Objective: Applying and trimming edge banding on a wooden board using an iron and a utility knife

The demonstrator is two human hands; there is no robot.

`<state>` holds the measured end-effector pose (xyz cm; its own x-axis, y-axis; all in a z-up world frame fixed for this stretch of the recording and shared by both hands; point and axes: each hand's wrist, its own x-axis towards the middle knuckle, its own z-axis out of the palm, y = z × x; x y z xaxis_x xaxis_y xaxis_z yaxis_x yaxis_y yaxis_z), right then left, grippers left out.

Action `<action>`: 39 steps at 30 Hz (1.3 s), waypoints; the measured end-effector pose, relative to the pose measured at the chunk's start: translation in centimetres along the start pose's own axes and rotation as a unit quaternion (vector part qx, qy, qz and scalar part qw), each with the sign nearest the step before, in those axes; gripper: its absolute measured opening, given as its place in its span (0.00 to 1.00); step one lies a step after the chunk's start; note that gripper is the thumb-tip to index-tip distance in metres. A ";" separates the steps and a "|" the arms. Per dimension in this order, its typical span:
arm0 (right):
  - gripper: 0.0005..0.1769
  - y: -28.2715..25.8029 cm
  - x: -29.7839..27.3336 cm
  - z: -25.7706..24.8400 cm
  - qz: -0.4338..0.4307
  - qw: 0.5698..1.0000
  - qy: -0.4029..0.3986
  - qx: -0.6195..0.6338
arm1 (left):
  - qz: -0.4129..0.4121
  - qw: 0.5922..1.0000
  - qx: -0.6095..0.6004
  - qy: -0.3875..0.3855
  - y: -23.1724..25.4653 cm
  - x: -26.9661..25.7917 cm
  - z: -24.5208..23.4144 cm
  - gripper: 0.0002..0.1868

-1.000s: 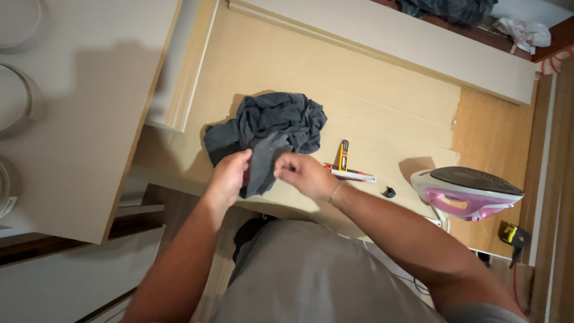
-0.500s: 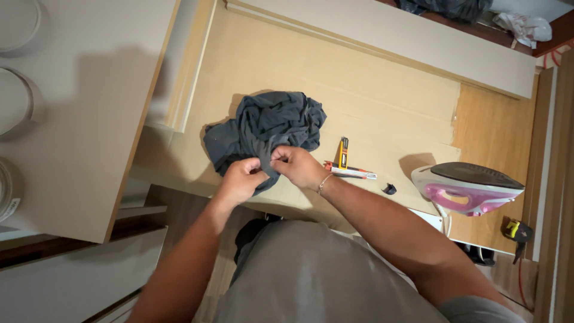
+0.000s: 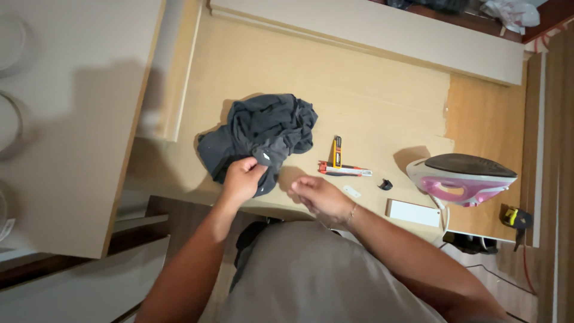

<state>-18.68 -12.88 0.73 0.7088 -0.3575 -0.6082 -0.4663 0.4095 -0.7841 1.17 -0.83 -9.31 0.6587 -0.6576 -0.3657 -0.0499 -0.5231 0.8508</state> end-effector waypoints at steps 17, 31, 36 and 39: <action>0.10 2.3 1.4 -1.1 -0.018 0.994 0.101 0.034 | -0.143 0.959 -0.243 0.025 -0.2 2.9 8.0 0.28; 0.14 4.0 3.3 -1.8 -0.028 0.986 0.139 -0.089 | -0.124 0.929 -0.348 0.022 1.3 1.2 8.1 0.17; 0.13 4.7 4.3 -1.7 -0.050 0.986 0.131 -0.084 | -0.101 0.948 -0.297 0.061 3.2 -0.3 8.1 0.12; 0.14 4.2 3.9 -1.9 -0.051 0.982 0.153 -0.096 | -0.102 0.942 -0.317 0.048 3.5 -0.6 7.9 0.12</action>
<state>-18.90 -14.17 -5.20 0.5791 -0.6356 -0.5105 -0.5129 0.2027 -0.8342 -5.31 -6.52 -9.11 0.6719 -0.5115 -0.5356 0.5234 -0.1837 0.8321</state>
